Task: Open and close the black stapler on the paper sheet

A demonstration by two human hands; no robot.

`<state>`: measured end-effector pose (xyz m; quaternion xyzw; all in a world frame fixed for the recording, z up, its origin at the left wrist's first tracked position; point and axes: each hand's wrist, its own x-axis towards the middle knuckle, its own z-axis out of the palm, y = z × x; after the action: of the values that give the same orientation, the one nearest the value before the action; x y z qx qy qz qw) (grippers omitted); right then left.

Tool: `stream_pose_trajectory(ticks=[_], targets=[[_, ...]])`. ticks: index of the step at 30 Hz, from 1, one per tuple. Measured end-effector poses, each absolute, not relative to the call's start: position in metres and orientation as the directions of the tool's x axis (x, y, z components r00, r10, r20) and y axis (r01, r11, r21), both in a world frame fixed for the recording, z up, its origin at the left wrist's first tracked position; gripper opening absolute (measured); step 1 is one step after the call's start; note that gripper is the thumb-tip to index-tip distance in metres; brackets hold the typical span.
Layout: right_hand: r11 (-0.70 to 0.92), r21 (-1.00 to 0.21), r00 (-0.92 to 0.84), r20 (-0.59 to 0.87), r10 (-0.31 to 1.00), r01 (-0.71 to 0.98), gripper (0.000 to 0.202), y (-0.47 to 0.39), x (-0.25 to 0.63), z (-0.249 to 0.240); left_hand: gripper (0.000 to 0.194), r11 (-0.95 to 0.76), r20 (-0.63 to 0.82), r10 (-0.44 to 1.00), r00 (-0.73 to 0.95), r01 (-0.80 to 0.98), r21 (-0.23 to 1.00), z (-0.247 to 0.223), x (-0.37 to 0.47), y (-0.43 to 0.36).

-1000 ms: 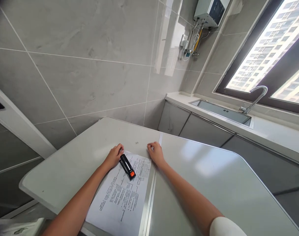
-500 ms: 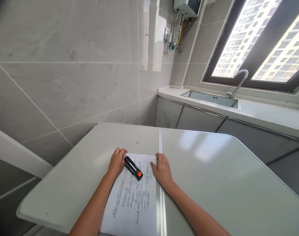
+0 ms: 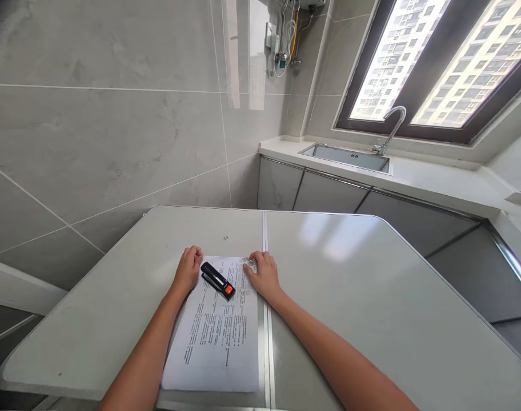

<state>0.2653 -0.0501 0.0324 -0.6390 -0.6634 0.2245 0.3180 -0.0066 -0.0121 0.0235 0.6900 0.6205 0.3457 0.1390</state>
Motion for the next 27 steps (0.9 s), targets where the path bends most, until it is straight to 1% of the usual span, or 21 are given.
stream_pose_trajectory(ticks=[2, 5, 7, 9, 11, 13, 16, 20, 23, 27], targets=[[0.083, -0.736, -0.014, 0.1, 0.995, 0.671, 0.03, -0.056, 0.266, 0.035, 0.012, -0.198, 0.303, 0.953, -0.001, 0.755, 0.625, 0.022, -0.007, -0.011], [0.069, -0.783, -0.061, 0.04, 0.997, 0.618, 0.051, -0.07, 0.273, 0.036, 0.016, -0.208, 0.281, 0.959, 0.033, 0.756, 0.621, 0.02, -0.007, -0.011], [0.117, -0.778, -0.134, 0.042, 0.99, 0.617, 0.06, -0.083, 0.275, 0.038, 0.018, -0.194, 0.282, 0.959, 0.0, 0.728, 0.658, 0.021, -0.006, -0.011], [0.185, -0.746, -0.21, 0.062, 0.976, 0.64, 0.056, -0.096, 0.272, 0.04, 0.017, -0.169, 0.297, 0.952, -0.074, 0.681, 0.712, 0.023, -0.006, -0.012], [0.23, -0.704, -0.262, 0.065, 0.963, 0.672, 0.038, -0.106, 0.266, 0.043, 0.017, -0.152, 0.304, 0.944, -0.131, 0.645, 0.749, 0.027, -0.006, -0.013], [0.234, -0.675, -0.273, 0.049, 0.961, 0.7, 0.023, -0.111, 0.258, 0.044, 0.016, -0.139, 0.293, 0.944, -0.149, 0.627, 0.766, 0.03, -0.007, -0.014], [0.221, -0.663, -0.258, 0.043, 0.965, 0.715, 0.024, -0.11, 0.253, 0.041, 0.018, -0.13, 0.288, 0.943, -0.165, 0.613, 0.779, 0.033, -0.008, -0.015], [0.233, -0.706, -0.26, 0.072, 0.963, 0.669, 0.023, -0.105, 0.265, 0.038, 0.018, -0.131, 0.301, 0.938, -0.173, 0.627, 0.768, 0.032, -0.011, -0.014], [0.21, -0.745, -0.234, 0.074, 0.969, 0.634, 0.022, -0.104, 0.284, 0.041, 0.02, -0.143, 0.306, 0.941, -0.147, 0.646, 0.75, 0.031, -0.012, -0.014], [0.135, -0.768, -0.188, 0.02, 0.982, 0.627, 0.022, -0.106, 0.314, 0.048, 0.021, -0.173, 0.307, 0.949, -0.074, 0.691, 0.702, 0.033, -0.007, -0.016]])
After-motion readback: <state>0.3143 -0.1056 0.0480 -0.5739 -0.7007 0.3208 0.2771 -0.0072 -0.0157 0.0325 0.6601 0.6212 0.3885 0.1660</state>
